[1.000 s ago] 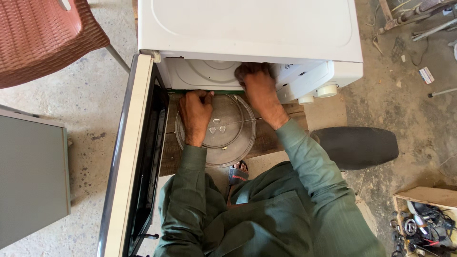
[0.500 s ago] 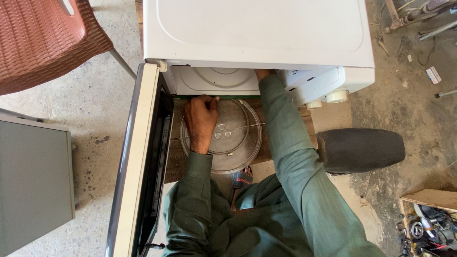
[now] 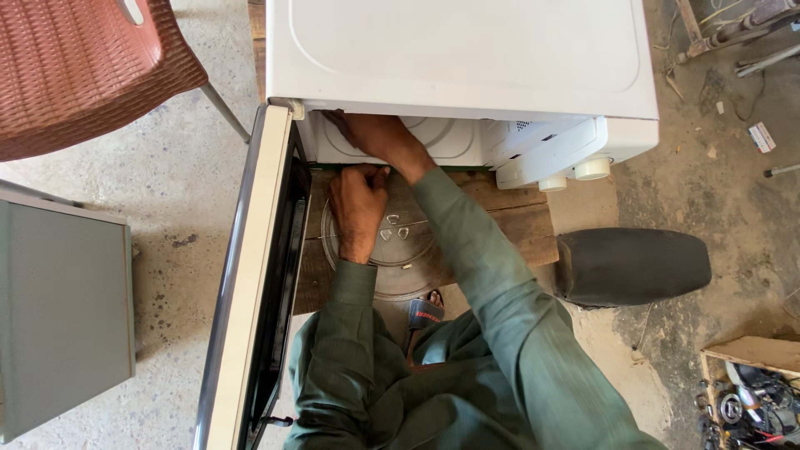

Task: The person opens a white microwave, removes the glass turntable, and wipes the interior and control panel with a cloth. The turntable is set aside on the wooden surface, and the person continues wiping the inside surfaces and exterior knobs.

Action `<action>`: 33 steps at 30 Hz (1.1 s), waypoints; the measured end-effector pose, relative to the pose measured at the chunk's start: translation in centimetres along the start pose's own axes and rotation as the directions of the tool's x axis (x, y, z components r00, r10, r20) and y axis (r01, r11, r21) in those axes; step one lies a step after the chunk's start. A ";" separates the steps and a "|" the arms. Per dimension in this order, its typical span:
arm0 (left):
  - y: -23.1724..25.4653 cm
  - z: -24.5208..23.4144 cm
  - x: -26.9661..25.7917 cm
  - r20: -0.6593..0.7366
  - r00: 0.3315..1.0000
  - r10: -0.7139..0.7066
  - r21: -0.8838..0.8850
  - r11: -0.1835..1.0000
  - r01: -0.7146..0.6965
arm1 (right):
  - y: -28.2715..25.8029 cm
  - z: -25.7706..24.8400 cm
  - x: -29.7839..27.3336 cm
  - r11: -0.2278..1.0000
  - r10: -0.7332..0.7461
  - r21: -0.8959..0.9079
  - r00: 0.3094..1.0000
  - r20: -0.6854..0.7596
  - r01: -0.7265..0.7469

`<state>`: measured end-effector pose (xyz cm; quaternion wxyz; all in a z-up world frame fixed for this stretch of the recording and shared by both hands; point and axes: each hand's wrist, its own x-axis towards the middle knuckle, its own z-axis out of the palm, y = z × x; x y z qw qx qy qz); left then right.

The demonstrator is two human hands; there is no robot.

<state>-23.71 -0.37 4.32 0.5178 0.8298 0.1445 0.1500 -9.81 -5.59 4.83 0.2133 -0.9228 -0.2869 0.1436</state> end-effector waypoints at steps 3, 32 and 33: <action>-0.2 0.0 -0.1 0.025 0.999 -0.041 -0.001 0.999 0.041 | 1.0 0.6 -1.9 0.946 -0.295 0.079 0.934 -0.202 0.316; -0.9 0.5 -0.2 -0.058 0.994 0.093 0.044 0.995 -0.091 | -1.2 -2.8 -11.5 -0.857 0.288 0.445 0.958 -0.009 0.262; -0.7 0.4 -0.2 -0.062 0.994 0.091 0.061 0.994 -0.088 | -0.5 -3.1 -12.0 -0.833 0.316 0.462 0.947 -0.058 0.306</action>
